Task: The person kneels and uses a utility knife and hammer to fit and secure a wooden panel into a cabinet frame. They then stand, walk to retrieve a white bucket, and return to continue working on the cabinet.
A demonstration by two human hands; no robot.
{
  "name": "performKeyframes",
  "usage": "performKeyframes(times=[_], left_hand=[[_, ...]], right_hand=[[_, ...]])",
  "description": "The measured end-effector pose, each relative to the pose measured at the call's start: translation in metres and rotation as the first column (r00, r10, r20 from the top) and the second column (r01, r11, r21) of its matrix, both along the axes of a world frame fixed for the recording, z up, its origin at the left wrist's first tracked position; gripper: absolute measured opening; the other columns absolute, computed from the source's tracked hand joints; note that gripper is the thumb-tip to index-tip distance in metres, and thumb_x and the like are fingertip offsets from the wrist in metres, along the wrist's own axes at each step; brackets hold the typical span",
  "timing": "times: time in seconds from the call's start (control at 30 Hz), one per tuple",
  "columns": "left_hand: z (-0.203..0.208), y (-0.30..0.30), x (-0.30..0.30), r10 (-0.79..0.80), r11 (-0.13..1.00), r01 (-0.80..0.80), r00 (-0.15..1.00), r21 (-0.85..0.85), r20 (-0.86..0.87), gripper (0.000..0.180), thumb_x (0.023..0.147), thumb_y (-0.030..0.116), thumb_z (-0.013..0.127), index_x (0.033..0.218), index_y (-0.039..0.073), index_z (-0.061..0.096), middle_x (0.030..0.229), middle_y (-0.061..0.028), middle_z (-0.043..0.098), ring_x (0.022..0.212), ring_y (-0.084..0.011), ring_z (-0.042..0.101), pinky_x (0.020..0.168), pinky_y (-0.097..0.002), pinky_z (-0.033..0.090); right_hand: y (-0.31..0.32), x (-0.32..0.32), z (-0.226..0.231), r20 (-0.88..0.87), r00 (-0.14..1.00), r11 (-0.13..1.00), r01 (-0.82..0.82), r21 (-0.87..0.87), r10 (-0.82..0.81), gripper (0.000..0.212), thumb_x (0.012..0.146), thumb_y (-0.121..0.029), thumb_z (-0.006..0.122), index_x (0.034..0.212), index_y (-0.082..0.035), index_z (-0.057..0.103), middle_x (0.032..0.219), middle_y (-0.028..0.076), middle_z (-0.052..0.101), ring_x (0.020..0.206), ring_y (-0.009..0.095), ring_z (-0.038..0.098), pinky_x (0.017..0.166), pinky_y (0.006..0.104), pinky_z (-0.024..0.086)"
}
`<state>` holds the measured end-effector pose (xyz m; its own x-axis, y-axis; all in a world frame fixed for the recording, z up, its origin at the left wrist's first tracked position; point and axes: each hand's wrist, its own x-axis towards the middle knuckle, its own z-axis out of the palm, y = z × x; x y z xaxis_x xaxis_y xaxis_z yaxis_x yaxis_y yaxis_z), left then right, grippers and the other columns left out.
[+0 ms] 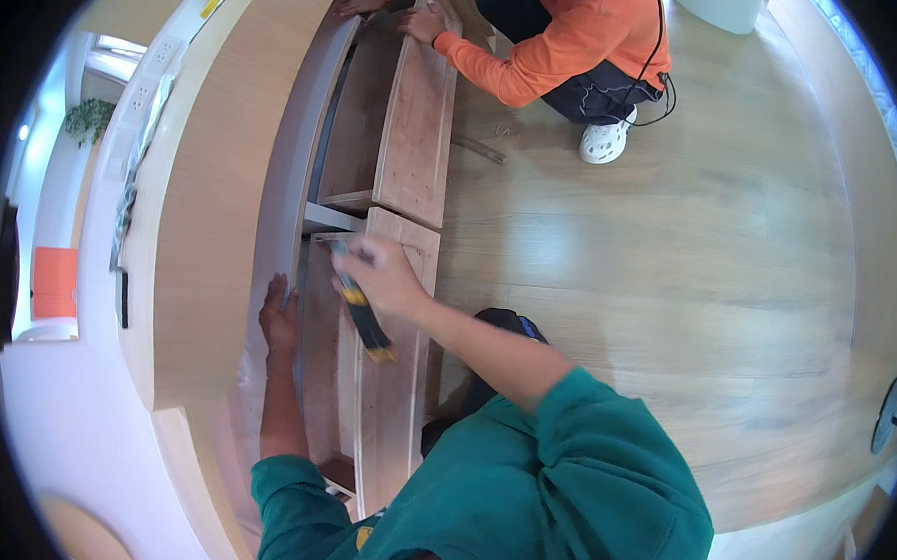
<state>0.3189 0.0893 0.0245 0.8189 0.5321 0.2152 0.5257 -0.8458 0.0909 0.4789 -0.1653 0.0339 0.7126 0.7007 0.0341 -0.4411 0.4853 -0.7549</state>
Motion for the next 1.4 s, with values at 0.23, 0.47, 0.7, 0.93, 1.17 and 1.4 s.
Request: performKeyframes(times=[0.23,0.47,0.7,0.93,1.17,1.4], left_hand=[[-0.009,0.018,-0.011,-0.096,0.994,0.094,0.995,0.050,0.037,0.032,0.095,0.014,0.057,0.124,0.001,0.060,0.133,-0.0194,0.055,0.126,-0.0322,0.051,0.106,-0.0365,0.041],[-0.013,-0.002,-0.053,-0.048,0.997,0.045,0.998,0.066,0.047,0.032,0.094,0.009,0.056,0.125,0.001,0.060,0.134,-0.0176,0.055,0.125,-0.0315,0.052,0.103,-0.0373,0.044],[-0.009,-0.017,-0.116,-0.039,0.988,0.031,0.998,0.150,0.051,0.028,0.093,0.010,0.058,0.119,0.000,0.064,0.127,-0.0170,0.060,0.120,-0.0307,0.057,0.101,-0.0365,0.046],[0.000,-0.043,-0.173,0.015,0.976,-0.010,1.000,0.217,-0.022,0.027,0.094,0.011,0.058,0.118,0.000,0.064,0.124,-0.0176,0.062,0.116,-0.0308,0.059,0.097,-0.0376,0.049],[0.005,-0.067,-0.251,0.122,0.977,-0.112,0.992,0.180,-0.042,0.029,0.093,0.014,0.058,0.117,-0.001,0.064,0.123,-0.0189,0.062,0.115,-0.0321,0.060,0.095,-0.0387,0.050],[0.007,-0.094,-0.383,0.399,0.904,-0.384,0.915,0.187,-0.052,0.039,0.091,0.027,0.061,0.118,-0.002,0.063,0.120,-0.0209,0.063,0.111,-0.0348,0.060,0.096,-0.0410,0.048]], right_hand=[[-0.103,-0.109,-0.096,-0.384,0.856,0.862,-0.451,-0.231,0.345,0.020,0.093,-0.016,0.063,0.099,0.003,0.058,0.079,0.009,0.063,0.069,0.015,0.065,0.058,0.0291,0.055],[-0.120,-0.130,-0.105,-0.353,0.842,0.843,-0.496,-0.210,0.408,0.026,0.090,-0.014,0.067,0.105,0.004,0.056,0.081,0.009,0.063,0.072,0.015,0.064,0.062,0.0294,0.057],[-0.125,-0.140,-0.112,-0.535,0.717,0.733,-0.636,-0.240,0.447,0.023,0.090,-0.010,0.066,0.106,0.002,0.056,0.092,0.011,0.062,0.072,0.017,0.065,0.062,0.0325,0.056],[-0.134,-0.164,-0.113,-0.348,0.764,0.724,-0.636,-0.265,0.544,0.034,0.090,-0.013,0.065,0.117,0.001,0.050,0.086,0.007,0.060,0.071,0.014,0.063,0.055,0.0291,0.055],[-0.137,-0.135,-0.101,-0.246,0.892,0.798,-0.450,-0.402,0.379,0.032,0.087,-0.013,0.069,0.112,0.001,0.055,0.080,0.004,0.059,0.064,0.010,0.058,0.050,0.0249,0.050],[-0.181,-0.148,-0.095,-0.341,0.860,0.831,-0.479,-0.283,0.379,0.036,0.094,-0.026,0.057,0.119,0.000,0.052,0.087,0.007,0.057,0.067,0.014,0.058,0.054,0.0294,0.055]])
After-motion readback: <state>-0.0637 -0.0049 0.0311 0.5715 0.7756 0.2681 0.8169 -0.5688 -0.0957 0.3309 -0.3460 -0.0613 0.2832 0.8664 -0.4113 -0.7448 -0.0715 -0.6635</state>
